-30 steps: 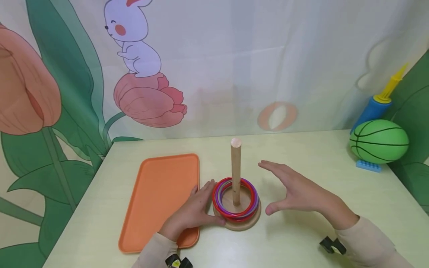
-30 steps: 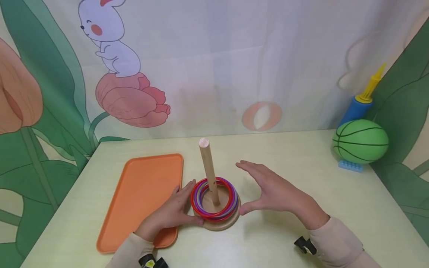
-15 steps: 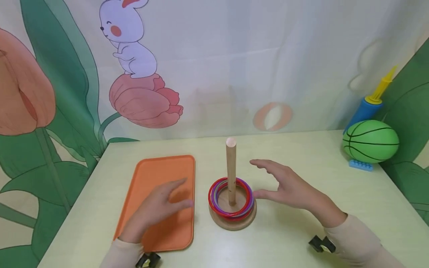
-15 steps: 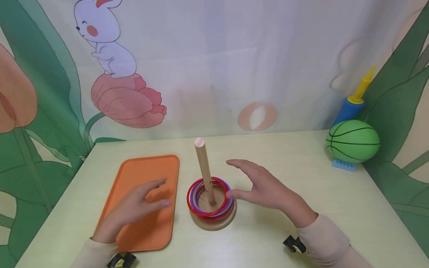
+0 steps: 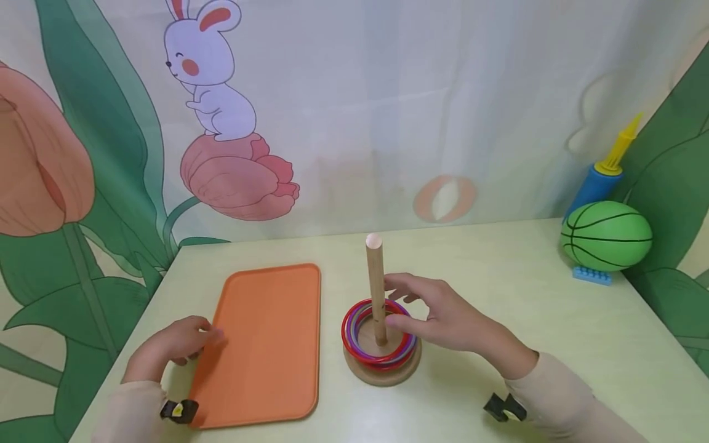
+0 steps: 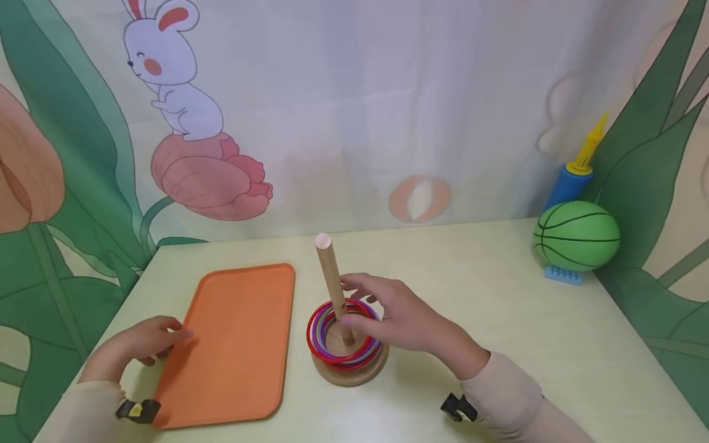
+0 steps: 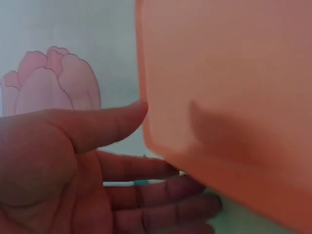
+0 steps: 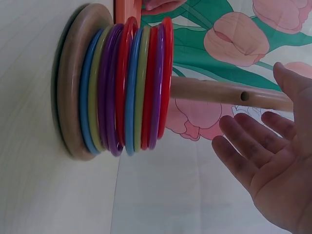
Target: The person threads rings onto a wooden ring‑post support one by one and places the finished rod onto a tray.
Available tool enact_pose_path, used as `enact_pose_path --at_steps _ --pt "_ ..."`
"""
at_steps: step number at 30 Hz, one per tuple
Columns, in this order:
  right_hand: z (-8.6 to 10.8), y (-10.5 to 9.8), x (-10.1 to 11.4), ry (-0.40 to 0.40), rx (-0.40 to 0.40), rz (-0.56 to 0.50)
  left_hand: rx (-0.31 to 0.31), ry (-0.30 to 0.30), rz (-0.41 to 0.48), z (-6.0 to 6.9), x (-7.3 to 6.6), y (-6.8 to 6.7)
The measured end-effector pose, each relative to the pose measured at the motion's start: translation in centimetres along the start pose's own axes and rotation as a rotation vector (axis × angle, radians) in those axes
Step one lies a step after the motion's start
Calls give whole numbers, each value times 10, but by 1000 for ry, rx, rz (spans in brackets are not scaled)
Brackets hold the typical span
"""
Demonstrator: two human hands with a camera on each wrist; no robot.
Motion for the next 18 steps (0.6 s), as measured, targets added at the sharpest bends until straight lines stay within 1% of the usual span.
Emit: enact_pose_path --at_steps 1,3,7,11,14,18 --pt "-2 2 1 -1 11 -14 16 -5 21 -2 3 4" --pt "-4 4 2 7 18 -33 21 -2 33 -7 5 7" --pt "-10 11 0 45 15 -56 -7 16 26 -11 11 6" --pt "-15 17 -4 79 27 -61 -19 14 78 -12 15 5" --pt "-17 18 -6 85 27 -54 -21 27 95 -14 16 3" --pt "-17 20 -7 81 27 -52 -16 46 121 -16 18 5"
Point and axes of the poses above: each hand's wrist, its own z-axis away from the middle knuckle, its own y-axis out of the palm, x = y × z, the point moved 8 cm from there along -z, towards the middle knuckle, and after that the axes turned 14 degrees about y, right-handed, at the moved point
